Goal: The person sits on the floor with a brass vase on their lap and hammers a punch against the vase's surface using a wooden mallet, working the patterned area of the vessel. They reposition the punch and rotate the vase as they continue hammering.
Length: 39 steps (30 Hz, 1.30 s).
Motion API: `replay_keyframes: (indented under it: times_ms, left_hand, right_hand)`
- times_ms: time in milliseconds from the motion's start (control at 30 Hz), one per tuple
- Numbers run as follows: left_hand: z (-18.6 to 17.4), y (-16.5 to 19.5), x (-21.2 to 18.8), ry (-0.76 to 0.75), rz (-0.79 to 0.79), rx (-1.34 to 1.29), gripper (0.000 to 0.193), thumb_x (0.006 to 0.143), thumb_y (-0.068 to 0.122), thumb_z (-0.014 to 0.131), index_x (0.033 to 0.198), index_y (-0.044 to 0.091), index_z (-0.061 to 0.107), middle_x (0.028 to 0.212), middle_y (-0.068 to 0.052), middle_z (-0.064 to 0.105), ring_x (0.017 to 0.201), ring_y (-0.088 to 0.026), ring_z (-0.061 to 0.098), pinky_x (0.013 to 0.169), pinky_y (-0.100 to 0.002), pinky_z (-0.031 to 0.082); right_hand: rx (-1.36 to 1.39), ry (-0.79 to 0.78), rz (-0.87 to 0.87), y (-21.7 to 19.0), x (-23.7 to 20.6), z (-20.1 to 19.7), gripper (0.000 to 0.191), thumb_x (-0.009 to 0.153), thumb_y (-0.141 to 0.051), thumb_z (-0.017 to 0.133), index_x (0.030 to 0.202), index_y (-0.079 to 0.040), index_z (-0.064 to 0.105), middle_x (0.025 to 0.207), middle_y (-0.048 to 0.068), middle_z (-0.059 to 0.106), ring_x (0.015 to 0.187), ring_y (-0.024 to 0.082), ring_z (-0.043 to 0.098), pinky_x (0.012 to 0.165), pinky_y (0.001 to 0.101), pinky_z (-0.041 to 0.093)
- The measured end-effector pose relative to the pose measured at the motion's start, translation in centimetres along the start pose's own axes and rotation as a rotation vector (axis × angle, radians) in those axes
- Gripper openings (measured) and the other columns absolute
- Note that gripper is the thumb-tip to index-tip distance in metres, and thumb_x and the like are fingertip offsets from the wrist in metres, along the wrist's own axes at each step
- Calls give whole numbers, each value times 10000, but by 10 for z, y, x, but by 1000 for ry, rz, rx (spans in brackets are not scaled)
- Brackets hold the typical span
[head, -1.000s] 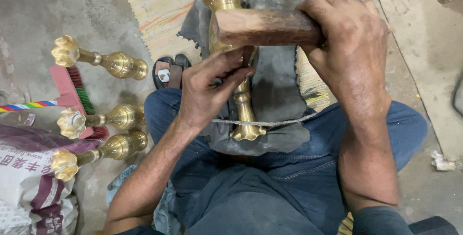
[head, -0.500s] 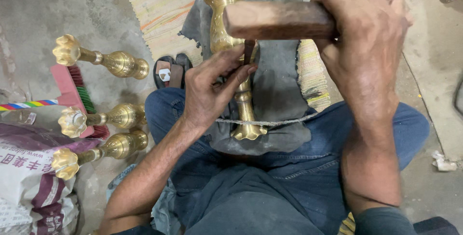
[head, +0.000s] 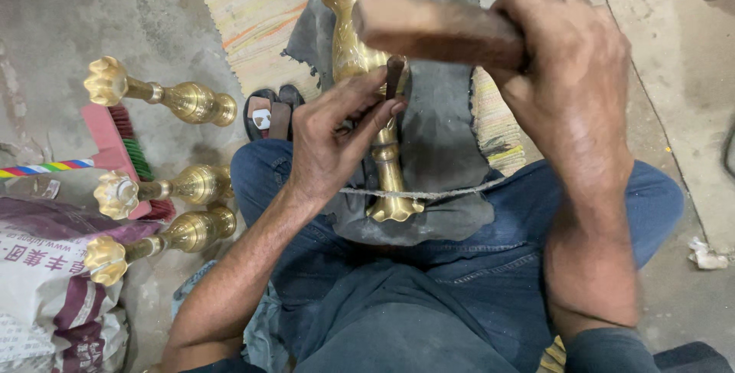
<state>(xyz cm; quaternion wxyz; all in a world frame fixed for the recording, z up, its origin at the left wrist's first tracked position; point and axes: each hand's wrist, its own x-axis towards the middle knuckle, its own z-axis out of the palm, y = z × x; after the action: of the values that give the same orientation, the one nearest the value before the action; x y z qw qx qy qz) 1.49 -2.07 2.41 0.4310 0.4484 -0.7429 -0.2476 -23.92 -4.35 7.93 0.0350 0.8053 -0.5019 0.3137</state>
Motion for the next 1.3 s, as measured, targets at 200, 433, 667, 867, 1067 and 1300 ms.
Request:
replay_keyframes:
  times_ms: [200, 433, 667, 867, 1067, 1300]
  left_hand:
    - [-2, 2, 2, -24, -26, 8, 350, 969, 97, 816, 1279, -2, 686, 1124, -102, 770, 989, -169, 795, 840, -287, 674]
    - [-3, 5, 5, -6, 6, 0, 352, 961, 104, 818, 1274, 8, 689, 1144, -121, 764, 982, -178, 781, 836, -295, 660]
    - [-3, 7, 6, -19, -16, 3, 360, 960, 105, 823, 1277, -5, 691, 1125, -115, 761, 961, -166, 776, 814, -292, 650]
    - [-3, 6, 6, -21, -14, -14, 362, 971, 109, 813, 1294, 7, 685, 1149, -113, 760, 986, -165, 779, 834, -289, 657]
    - [-2, 5, 6, -47, 0, -23, 373, 987, 109, 795, 1332, 32, 677, 1148, -87, 757, 1010, -166, 776, 846, -280, 673]
    - [-4, 7, 7, -52, 13, -3, 373, 996, 112, 789, 1341, 30, 672, 1085, -75, 744, 966, -155, 760, 819, -290, 647]
  right_hand:
    - [-81, 37, -95, -10, 7, -6, 241, 893, -62, 823, 1015, -26, 619, 909, 136, 660, 849, 364, 645, 751, 478, 470]
    - [58, -48, 111, -18, 17, -9, 290, 856, -63, 799, 1069, -38, 603, 888, 129, 654, 818, 338, 649, 742, 454, 479]
    - [283, -88, 267, -19, 19, -8, 312, 880, -123, 785, 1092, -57, 565, 904, 102, 642, 824, 280, 634, 768, 419, 480]
    - [165, -138, 290, -18, 21, -9, 296, 899, -128, 803, 1026, -26, 556, 838, 127, 605, 811, 297, 634, 760, 443, 463]
    - [224, -84, 252, -17, 18, -5, 202, 946, -144, 758, 1036, -81, 588, 845, 54, 646, 817, 231, 678, 744, 409, 495]
    - [352, -137, 374, -12, 16, 1, 188, 1029, -120, 753, 1070, -60, 580, 888, 69, 639, 862, 234, 690, 754, 401, 499]
